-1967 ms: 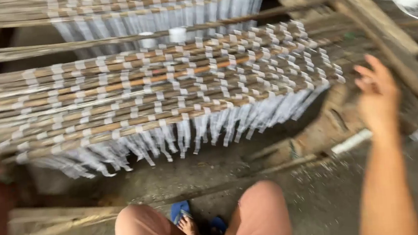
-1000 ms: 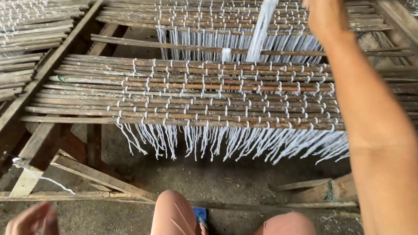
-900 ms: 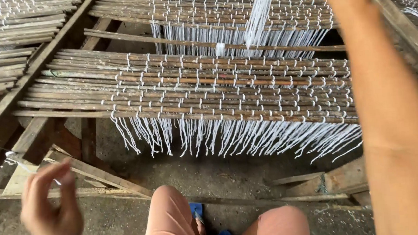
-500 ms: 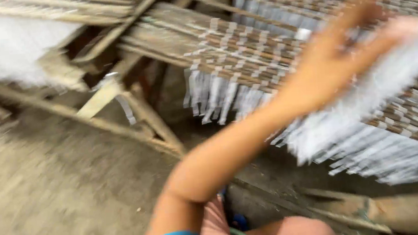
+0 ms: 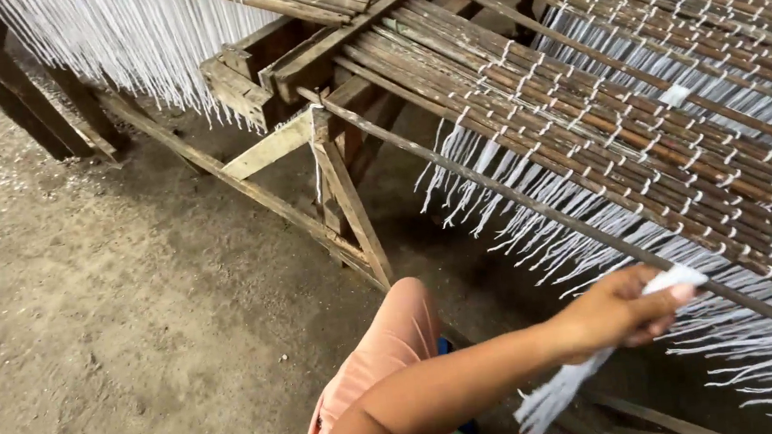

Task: Tying individual white candle wicks onto horizontal wooden rods on a frame.

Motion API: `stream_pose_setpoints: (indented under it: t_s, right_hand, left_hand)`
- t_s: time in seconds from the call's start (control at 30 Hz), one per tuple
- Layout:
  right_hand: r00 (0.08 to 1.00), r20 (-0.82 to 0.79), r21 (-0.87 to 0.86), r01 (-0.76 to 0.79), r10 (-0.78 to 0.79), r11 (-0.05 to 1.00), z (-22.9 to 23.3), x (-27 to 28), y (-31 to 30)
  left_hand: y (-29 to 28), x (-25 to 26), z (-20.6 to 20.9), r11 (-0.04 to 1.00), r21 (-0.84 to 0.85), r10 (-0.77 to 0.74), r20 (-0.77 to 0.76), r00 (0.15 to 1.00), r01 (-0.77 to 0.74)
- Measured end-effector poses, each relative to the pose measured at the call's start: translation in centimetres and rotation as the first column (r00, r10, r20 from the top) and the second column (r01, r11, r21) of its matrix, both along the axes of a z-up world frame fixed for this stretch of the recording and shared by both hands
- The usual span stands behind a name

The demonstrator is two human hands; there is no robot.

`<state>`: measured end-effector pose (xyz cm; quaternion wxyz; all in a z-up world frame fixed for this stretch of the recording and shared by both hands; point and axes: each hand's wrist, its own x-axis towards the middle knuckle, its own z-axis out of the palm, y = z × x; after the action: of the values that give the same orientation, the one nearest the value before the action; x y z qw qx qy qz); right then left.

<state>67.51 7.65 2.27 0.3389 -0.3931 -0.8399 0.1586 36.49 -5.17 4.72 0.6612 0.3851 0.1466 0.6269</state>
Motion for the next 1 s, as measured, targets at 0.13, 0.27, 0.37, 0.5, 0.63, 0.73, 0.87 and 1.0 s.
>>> stream_pose_setpoints:
  t_s: [0.13, 0.27, 0.37, 0.5, 0.63, 0.73, 0.87, 1.0]
  right_hand:
    - [0.988, 0.131, 0.32, 0.037, -0.082, 0.947, 4.0, -6.4, -5.9]
    - [0.936, 0.233, 0.361, 0.167, -0.262, 0.917, 3.6, -9.2, -11.2]
    - [0.933, 0.2, 0.375, 0.208, -0.298, 0.903, 4.5, -10.4, -14.5]
    - [0.99, -0.1, 0.321, 0.131, -0.104, 0.938, 7.6, -12.7, -15.6]
    - [0.946, -0.321, 0.103, 0.092, -0.054, 0.99, 5.7, -17.1, -16.9]
    - [0.882, -0.468, -0.312, -0.11, -0.052, 0.944, 2.2, -21.6, -16.7]
    - [0.732, -0.67, -0.344, -0.154, -0.127, 0.926, -0.7, -23.8, -14.8]
    - [0.54, -0.801, -0.429, -0.217, -0.258, 0.877, -3.6, -23.3, -13.5]
  left_hand:
    - [1.5, -0.7, -3.5, 0.982, 0.007, 0.178, -0.329, 0.927, -0.187]
    - [-0.6, -2.1, -4.9, 0.927, -0.045, 0.333, -0.364, 0.87, -0.373]
    - [-2.2, -3.9, -5.4, 0.847, 0.056, 0.511, -0.352, 0.784, -0.528]
    - [-4.6, -5.1, -3.2, 0.878, 0.05, 0.47, -0.285, 0.835, -0.477]
    - [-3.9, -5.4, -4.6, 0.865, -0.003, 0.469, -0.354, 0.809, -0.502]
    - [-3.9, -5.5, -4.9, 0.883, 0.009, 0.439, -0.37, 0.819, -0.469]
    - [-4.4, -5.3, -3.9, 0.864, 0.05, 0.478, -0.397, 0.784, -0.502]
    - [-4.6, -5.2, -4.0, 0.862, 0.026, 0.484, -0.338, 0.807, -0.506]
